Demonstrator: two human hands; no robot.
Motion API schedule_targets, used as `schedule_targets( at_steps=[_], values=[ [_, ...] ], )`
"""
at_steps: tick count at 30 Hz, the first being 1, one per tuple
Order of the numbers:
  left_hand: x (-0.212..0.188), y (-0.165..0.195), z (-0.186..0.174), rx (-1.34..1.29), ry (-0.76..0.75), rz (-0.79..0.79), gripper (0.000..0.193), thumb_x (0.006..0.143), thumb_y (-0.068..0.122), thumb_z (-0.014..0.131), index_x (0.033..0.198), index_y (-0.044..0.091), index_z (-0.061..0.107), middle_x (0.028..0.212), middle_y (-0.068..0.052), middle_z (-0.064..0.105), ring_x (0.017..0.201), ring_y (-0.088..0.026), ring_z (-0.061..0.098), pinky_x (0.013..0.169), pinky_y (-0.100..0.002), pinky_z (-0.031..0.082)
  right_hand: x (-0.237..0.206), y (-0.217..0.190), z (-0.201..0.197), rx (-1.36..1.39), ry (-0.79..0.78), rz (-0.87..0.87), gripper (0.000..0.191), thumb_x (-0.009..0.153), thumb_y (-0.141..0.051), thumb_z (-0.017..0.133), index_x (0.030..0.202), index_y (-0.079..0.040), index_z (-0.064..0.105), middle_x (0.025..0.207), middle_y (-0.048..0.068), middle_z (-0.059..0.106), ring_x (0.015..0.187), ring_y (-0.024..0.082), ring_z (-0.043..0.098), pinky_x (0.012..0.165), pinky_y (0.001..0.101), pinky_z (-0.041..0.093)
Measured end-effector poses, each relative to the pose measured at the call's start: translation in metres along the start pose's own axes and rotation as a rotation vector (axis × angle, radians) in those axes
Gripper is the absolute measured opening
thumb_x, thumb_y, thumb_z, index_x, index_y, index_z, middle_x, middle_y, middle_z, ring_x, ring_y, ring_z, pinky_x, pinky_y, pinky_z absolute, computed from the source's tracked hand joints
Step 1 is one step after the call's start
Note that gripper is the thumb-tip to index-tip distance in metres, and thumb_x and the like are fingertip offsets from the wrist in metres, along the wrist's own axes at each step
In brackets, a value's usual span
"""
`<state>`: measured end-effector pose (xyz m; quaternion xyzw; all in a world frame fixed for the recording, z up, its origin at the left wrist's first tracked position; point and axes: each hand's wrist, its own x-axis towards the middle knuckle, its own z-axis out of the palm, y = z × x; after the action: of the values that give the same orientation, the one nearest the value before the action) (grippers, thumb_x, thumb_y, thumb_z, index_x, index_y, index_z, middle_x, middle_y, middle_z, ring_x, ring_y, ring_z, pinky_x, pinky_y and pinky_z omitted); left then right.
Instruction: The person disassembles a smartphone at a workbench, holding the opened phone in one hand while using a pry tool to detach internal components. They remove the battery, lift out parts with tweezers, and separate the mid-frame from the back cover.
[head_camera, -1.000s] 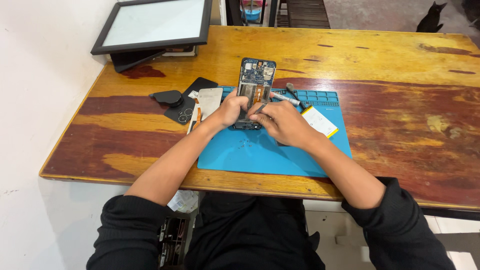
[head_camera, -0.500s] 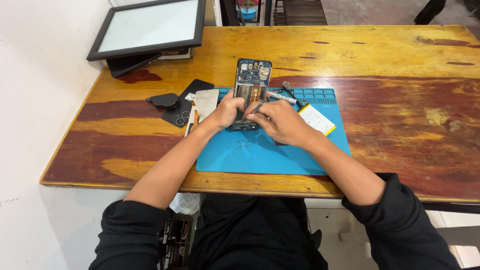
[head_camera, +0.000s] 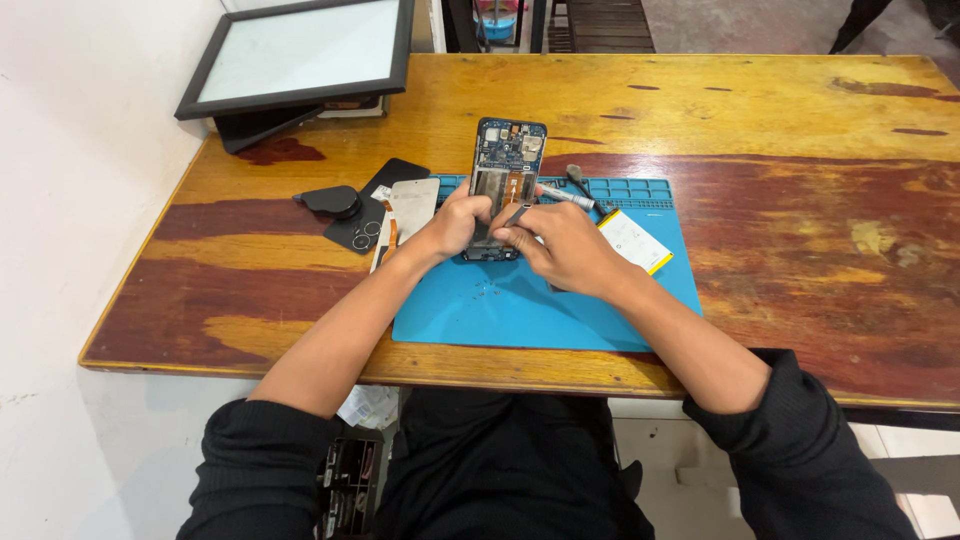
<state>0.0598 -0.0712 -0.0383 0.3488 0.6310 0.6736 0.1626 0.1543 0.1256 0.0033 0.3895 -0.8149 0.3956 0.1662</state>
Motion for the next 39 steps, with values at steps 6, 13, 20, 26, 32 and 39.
schedule_targets(
  at_steps=[6, 13, 20, 26, 32, 39],
  values=[
    [0.0007, 0.0001, 0.0007, 0.005, 0.001, -0.023, 0.066, 0.074, 0.007, 0.039, 0.135, -0.005, 0.062, 0.124, -0.016, 0.071, 0.109, -0.022, 0.069, 0.089, -0.029, 0.055, -0.0010, 0.0016, 0.0000, -0.019, 0.019, -0.025, 0.008, 0.100, -0.013, 0.066, 0.105, -0.007, 0.068, 0.086, 0.011, 0.074, 0.075, 0.032, 0.071, 0.067, 0.0399, 0.053],
    [0.0019, -0.0018, 0.0004, 0.000, 0.003, -0.011, 0.065, 0.074, 0.007, 0.039, 0.133, -0.004, 0.063, 0.124, -0.015, 0.072, 0.108, -0.021, 0.070, 0.086, -0.028, 0.056, -0.0019, 0.0034, 0.0016, -0.036, 0.003, -0.021, 0.008, 0.099, -0.014, 0.067, 0.104, -0.008, 0.069, 0.084, 0.012, 0.073, 0.072, 0.032, 0.070, 0.064, 0.0403, 0.052],
    [-0.0002, 0.0008, 0.0014, 0.048, 0.040, -0.068, 0.065, 0.077, 0.008, 0.039, 0.135, -0.004, 0.065, 0.123, -0.016, 0.073, 0.103, -0.023, 0.068, 0.079, -0.029, 0.052, -0.0016, 0.0035, 0.0014, -0.024, -0.015, -0.016, 0.009, 0.099, -0.013, 0.066, 0.105, -0.008, 0.070, 0.084, 0.011, 0.074, 0.071, 0.031, 0.071, 0.063, 0.0398, 0.051],
    [-0.0009, 0.0046, 0.0038, 0.007, 0.002, -0.004, 0.067, 0.072, 0.008, 0.038, 0.133, -0.004, 0.062, 0.129, -0.016, 0.070, 0.116, -0.024, 0.069, 0.098, -0.031, 0.055, -0.0001, 0.0017, -0.0018, 0.079, -0.034, 0.045, 0.009, 0.100, -0.014, 0.066, 0.104, -0.006, 0.070, 0.082, 0.010, 0.074, 0.066, 0.026, 0.070, 0.063, 0.0370, 0.052],
    [-0.0012, 0.0030, 0.0029, 0.015, 0.006, -0.060, 0.066, 0.076, 0.008, 0.038, 0.136, -0.004, 0.062, 0.124, -0.017, 0.071, 0.103, -0.024, 0.068, 0.083, -0.032, 0.054, 0.0014, 0.0032, -0.0028, 0.092, -0.033, 0.118, 0.012, 0.099, -0.014, 0.066, 0.105, -0.006, 0.071, 0.082, 0.010, 0.075, 0.065, 0.024, 0.070, 0.063, 0.0356, 0.053],
    [0.0011, -0.0016, -0.0010, 0.013, -0.019, -0.002, 0.062, 0.077, 0.008, 0.040, 0.134, -0.003, 0.062, 0.129, -0.014, 0.070, 0.111, -0.020, 0.069, 0.089, -0.029, 0.055, 0.0000, 0.0064, -0.0015, 0.083, -0.010, 0.042, 0.012, 0.100, -0.014, 0.066, 0.105, -0.004, 0.071, 0.084, 0.011, 0.075, 0.071, 0.026, 0.073, 0.070, 0.0356, 0.055]
  ],
)
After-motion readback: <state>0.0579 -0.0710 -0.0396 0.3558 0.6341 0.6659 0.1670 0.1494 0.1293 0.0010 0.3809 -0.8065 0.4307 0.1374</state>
